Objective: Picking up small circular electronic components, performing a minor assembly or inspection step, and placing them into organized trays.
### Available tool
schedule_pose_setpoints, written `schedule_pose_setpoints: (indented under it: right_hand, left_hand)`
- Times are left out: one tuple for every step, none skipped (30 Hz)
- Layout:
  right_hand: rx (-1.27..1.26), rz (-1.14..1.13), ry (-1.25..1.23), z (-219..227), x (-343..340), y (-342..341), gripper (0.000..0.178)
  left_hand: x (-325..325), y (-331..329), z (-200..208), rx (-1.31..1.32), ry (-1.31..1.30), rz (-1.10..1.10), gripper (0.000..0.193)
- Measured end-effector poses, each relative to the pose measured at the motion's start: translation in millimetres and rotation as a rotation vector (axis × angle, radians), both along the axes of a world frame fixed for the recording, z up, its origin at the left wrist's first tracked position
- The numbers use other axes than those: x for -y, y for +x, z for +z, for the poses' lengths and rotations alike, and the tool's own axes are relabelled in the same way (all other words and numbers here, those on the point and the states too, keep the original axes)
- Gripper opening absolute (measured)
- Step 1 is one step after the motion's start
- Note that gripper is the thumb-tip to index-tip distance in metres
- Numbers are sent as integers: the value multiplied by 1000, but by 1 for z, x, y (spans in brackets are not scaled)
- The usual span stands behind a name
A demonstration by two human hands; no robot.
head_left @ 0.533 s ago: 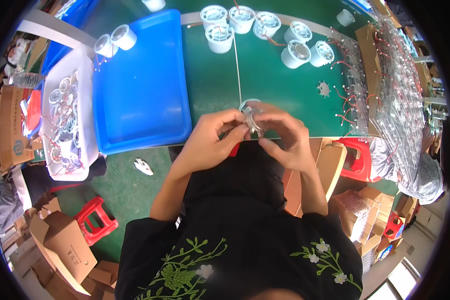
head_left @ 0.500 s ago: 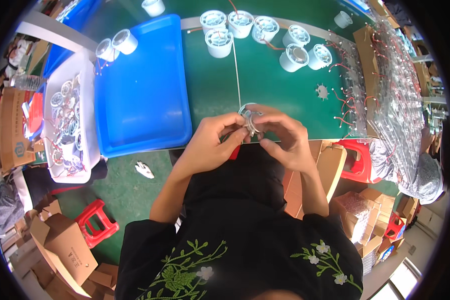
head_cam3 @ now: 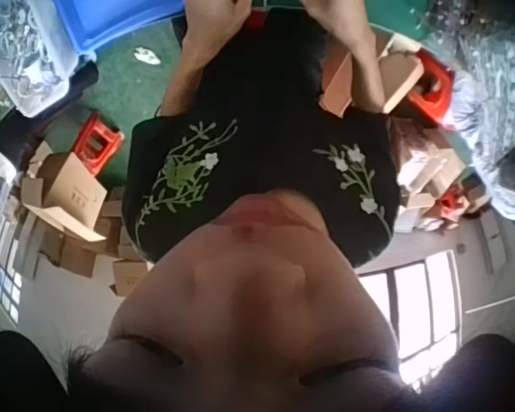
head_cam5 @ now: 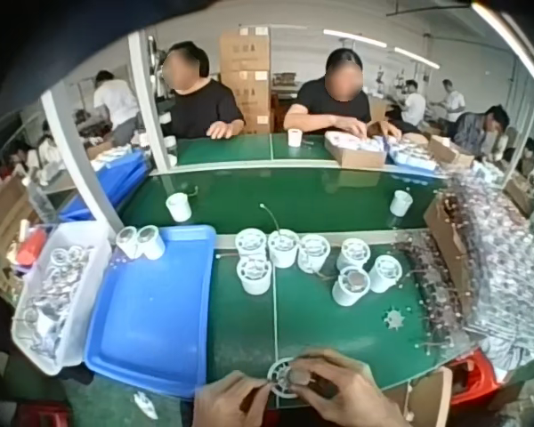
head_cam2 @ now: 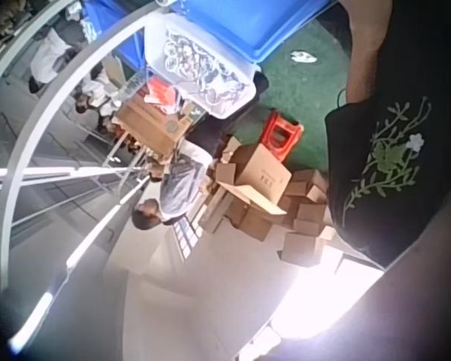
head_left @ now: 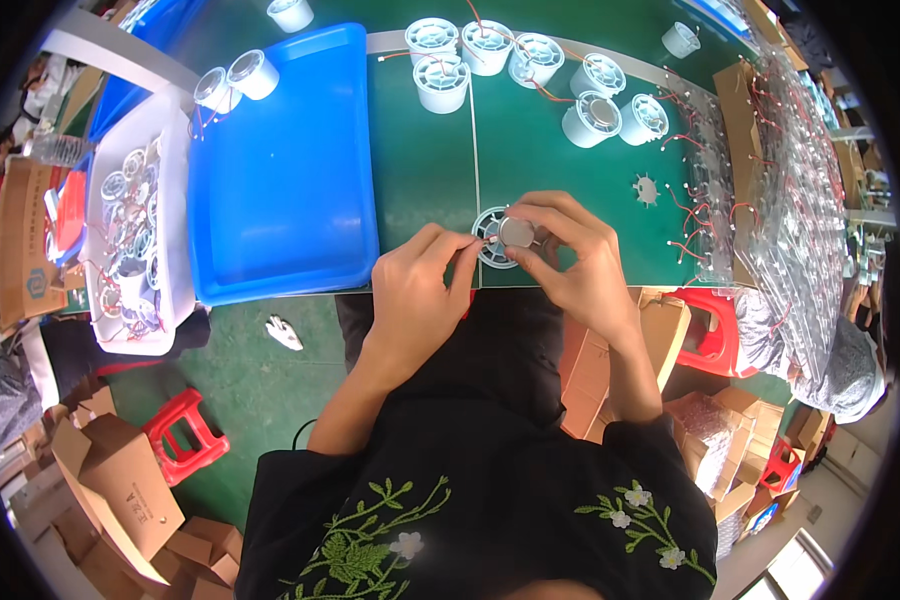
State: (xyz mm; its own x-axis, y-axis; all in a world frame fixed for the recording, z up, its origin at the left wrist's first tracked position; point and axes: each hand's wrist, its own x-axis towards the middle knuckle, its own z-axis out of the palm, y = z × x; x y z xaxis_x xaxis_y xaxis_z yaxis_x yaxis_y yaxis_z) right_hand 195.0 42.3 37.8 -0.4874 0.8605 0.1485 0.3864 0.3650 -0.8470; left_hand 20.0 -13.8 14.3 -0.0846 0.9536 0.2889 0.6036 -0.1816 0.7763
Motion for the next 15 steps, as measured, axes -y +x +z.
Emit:
schedule_pose_setpoints:
  right_hand:
    - [3, 9, -3, -1, 1, -2, 35]
    - [18, 8, 36, -1, 3, -4, 34]
    - [33, 6, 74, -3, 4, -6, 33]
    - [46, 3, 112, -4, 5, -7, 33]
    - [47, 8, 108, -6, 5, -8, 33]
    - [61, 12, 154, -8, 5, -8, 32]
    - [75, 15, 199, -11, 5, -9, 32]
    - [89, 17, 246, -12, 5, -9, 32]
    - [90, 19, 244, -12, 5, -8, 32]
    - [109, 29, 243, -12, 5, -8, 32]
    - [129, 39, 244, -13, 4, -8, 32]
    - [148, 47, 244, -13, 4, -8, 32]
    - [149, 48, 243, -13, 4, -8, 32]
    - [142, 47, 250, -15, 4, -8, 31]
    - [135, 47, 256, -17, 5, -8, 31]
  left_hand:
    - [2, 2, -2, -48, 43, 28, 5]
    - [4, 3, -4, -96, 86, 55, 5]
    - [5, 3, -7, -94, 82, 63, 5]
    - [5, 2, -10, -103, 81, 68, 5]
    - [6, 0, -13, -113, 80, 72, 5]
    - [6, 0, -14, -124, 79, 75, 6]
    - [7, -1, -14, -123, 76, 79, 6]
    - [8, -1, -15, -120, 59, 75, 5]
    - [8, -1, -15, -118, 44, 70, 5]
    - [8, -1, -16, -116, 29, 65, 5]
    - [8, -3, -17, -115, 27, 66, 5]
    - [8, -4, -19, -109, 19, 55, 4]
    - [8, -6, -21, -102, 12, 44, 3]
    - [8, -6, -23, -96, 4, 33, 3]
    - [8, -7, -23, -95, 3, 32, 3]
